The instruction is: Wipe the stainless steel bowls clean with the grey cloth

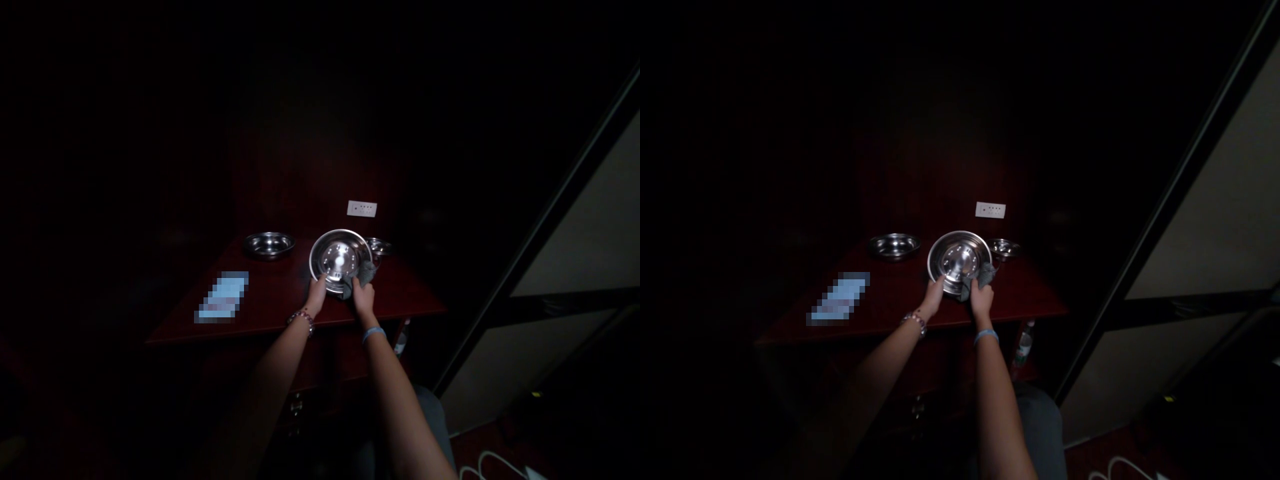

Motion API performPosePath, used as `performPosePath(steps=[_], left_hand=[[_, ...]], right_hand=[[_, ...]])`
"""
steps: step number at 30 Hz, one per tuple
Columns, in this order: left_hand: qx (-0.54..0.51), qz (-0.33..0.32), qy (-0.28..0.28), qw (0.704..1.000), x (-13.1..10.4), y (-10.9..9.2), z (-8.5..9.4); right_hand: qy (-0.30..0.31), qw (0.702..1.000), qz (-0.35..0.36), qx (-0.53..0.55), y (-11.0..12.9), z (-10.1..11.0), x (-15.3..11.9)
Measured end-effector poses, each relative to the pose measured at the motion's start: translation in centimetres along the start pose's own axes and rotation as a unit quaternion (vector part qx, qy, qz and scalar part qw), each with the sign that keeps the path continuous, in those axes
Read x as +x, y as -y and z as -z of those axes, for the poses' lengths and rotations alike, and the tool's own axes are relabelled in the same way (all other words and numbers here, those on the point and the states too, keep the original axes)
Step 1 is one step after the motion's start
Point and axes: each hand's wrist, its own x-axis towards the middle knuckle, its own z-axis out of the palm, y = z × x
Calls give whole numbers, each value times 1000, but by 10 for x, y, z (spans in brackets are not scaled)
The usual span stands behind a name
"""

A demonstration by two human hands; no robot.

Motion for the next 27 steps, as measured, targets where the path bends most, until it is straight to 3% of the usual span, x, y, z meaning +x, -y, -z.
performPosePath(steps=[27], left_hand=[[41, 8, -16, 999, -4, -4, -2]], right_hand=[[-3, 1000, -3, -15, 7, 4, -3]])
